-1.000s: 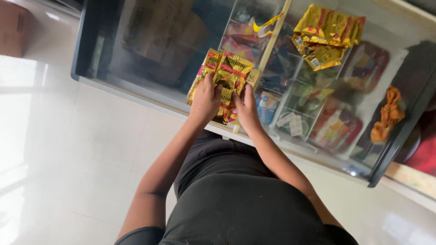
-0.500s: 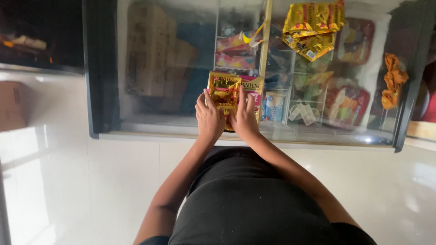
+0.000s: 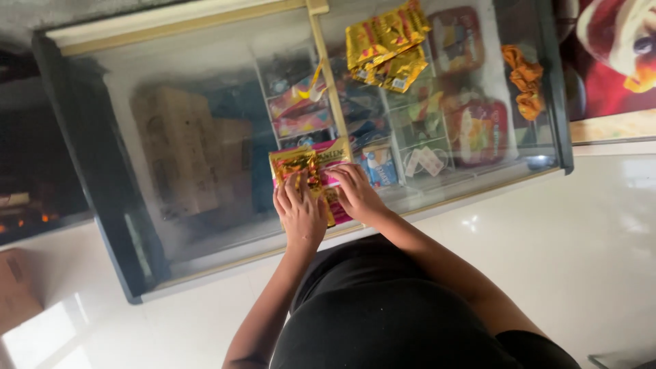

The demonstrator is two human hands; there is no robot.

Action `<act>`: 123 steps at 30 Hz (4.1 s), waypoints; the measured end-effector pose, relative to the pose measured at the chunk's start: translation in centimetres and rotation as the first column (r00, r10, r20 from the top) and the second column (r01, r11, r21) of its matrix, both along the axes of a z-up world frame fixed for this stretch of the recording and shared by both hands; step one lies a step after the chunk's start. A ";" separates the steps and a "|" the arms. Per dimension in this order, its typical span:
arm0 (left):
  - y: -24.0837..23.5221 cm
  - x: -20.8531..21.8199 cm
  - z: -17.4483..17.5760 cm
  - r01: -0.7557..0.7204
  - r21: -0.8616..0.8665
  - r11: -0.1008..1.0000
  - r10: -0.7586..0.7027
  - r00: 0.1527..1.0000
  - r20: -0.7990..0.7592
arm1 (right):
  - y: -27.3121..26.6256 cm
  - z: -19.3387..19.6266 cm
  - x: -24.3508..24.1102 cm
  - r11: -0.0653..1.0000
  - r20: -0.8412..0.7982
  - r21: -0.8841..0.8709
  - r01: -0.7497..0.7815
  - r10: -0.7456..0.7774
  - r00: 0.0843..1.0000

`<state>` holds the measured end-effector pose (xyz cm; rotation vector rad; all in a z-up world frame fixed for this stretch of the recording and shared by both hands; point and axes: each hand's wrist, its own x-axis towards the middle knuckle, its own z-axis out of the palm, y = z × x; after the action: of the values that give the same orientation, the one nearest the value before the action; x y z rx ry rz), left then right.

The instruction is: Folding and organizing long strips of shampoo sachets on top of a freezer counter in a store.

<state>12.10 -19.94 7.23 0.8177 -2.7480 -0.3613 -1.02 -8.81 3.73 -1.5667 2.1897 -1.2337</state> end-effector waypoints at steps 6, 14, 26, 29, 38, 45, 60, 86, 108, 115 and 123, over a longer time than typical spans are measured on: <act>2.2 -6.6 -0.9 0.139 -0.005 0.990 -0.139 0.984 -0.112 | 3.1 -1.4 -7.0 0.980 -0.056 -0.069 0.186 -0.190 0.980; 4.5 -20.1 -4.0 0.155 0.004 0.988 -0.151 0.966 -0.207 | 2.8 -4.2 -21.0 0.963 -0.186 0.050 0.265 -0.252 0.950; 7.1 -30.0 -17.5 -0.084 -0.102 0.991 0.071 0.990 -0.120 | 2.9 -17.5 -31.0 0.997 -0.499 0.066 0.038 0.000 0.867; 8.2 -28.8 -16.6 -0.035 -0.197 0.980 0.006 0.989 -0.148 | 7.3 -16.4 -30.2 0.966 -0.430 0.257 0.011 0.105 0.896; 12.1 -25.9 -29.3 0.203 -0.517 0.832 -0.314 0.939 -0.137 | 17.6 -45.2 -34.8 0.922 -0.428 -0.266 -0.281 0.148 0.892; 21.7 -24.0 -14.6 -0.246 0.244 0.938 0.174 0.944 0.281 | 26.2 -16.1 -26.6 0.984 -0.049 -0.174 -0.046 0.038 0.998; 15.9 -34.8 -9.6 0.277 0.950 0.140 0.541 0.782 -0.308 | 24.9 -18.6 -28.2 0.979 0.978 0.070 0.192 -0.029 -0.206; 22.2 -21.9 -19.5 -0.194 0.789 0.584 0.384 0.922 -0.058 | 28.5 -14.4 -36.7 0.802 -0.362 0.029 0.597 -0.548 0.754; 27.8 -18.9 -23.5 0.216 0.957 -0.191 0.640 0.767 -0.046 | 24.6 -7.5 -20.7 0.980 -0.034 -0.132 -0.146 0.143 0.989; 28.3 -14.5 -24.2 0.203 0.978 0.052 0.653 0.734 -0.187 | 21.5 -15.4 -21.2 0.921 -0.434 -0.076 -0.381 0.314 0.845; 26.6 -12.9 -23.1 0.005 0.987 0.161 0.671 0.733 -0.113 | 21.1 -13.1 -18.4 0.978 -0.137 0.007 -0.210 0.209 0.968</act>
<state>-0.82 6.64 -15.86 1.2815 -1.3679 -1.9614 -19.38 12.30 -9.35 -1.8814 2.0313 -1.1033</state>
